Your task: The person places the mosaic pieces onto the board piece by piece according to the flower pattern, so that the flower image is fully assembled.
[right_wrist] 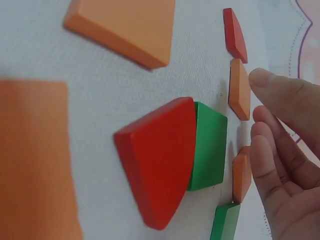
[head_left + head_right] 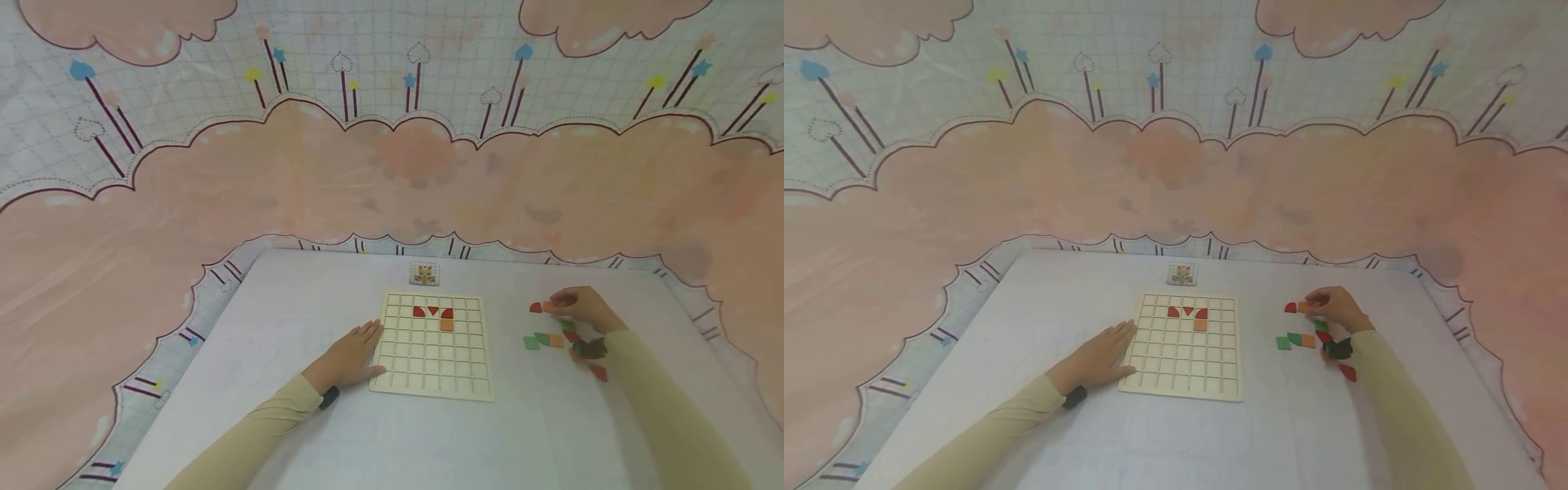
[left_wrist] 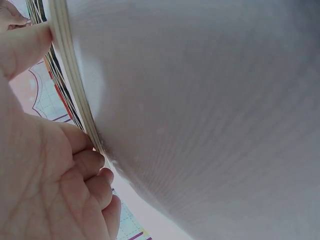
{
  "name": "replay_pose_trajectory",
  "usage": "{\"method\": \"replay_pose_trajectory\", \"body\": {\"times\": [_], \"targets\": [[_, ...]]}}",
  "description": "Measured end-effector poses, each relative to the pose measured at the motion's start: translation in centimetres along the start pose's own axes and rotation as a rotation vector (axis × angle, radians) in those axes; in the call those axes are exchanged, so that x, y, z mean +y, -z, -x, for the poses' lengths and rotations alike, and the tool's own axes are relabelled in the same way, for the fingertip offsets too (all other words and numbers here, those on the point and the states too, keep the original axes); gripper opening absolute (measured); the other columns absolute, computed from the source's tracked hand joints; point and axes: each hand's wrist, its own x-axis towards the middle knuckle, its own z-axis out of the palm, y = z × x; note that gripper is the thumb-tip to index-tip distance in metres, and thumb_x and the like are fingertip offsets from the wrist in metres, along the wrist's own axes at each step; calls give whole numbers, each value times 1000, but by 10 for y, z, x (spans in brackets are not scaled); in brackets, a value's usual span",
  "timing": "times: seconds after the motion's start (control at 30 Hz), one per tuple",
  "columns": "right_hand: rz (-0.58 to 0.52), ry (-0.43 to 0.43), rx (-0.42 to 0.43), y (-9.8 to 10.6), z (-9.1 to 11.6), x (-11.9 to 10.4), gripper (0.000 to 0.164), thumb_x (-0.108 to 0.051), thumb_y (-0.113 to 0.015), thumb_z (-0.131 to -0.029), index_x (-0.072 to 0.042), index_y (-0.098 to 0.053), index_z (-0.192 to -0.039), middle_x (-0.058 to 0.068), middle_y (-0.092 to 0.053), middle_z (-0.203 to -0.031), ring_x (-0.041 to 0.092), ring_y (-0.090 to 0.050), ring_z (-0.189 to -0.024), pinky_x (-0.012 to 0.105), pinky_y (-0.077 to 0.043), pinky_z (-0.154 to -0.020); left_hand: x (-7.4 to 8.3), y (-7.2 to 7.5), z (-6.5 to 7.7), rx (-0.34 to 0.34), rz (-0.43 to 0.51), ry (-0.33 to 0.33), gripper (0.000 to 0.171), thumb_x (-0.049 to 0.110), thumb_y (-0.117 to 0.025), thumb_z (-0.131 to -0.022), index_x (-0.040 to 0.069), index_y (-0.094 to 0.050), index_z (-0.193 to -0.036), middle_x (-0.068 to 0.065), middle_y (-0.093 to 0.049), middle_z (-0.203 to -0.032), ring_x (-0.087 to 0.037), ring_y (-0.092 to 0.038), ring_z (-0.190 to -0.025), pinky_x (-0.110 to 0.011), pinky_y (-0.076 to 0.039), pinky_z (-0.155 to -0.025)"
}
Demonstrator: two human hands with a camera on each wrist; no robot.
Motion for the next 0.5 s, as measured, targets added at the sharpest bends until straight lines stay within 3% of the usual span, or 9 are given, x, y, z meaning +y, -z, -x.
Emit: {"method": "replay_pose_trajectory", "body": {"times": [0.3, 0.5], "targets": [[149, 78, 16, 2, -7, -1, 47, -24, -70, -84, 4, -58, -120, 24, -61, -117, 35, -56, -105, 50, -48, -91, 1, 2, 1, 15, 17, -28, 83, 56, -45, -93, -4, -22, -147, -20, -23, -154, -32, -21, -144, -43, -23, -118], [239, 117, 15, 1, -11, -5, 40, -15, -71, -82, 7, -61, -114, 24, -63, -109, 34, -58, -98, 48, -50, -88, 2, 3, 0, -4, 20, -3, 84, 56, -46, -92, -1, -20, -148, -17, -21, -156, -29, -19, -145, -41, -22, -119]]}}
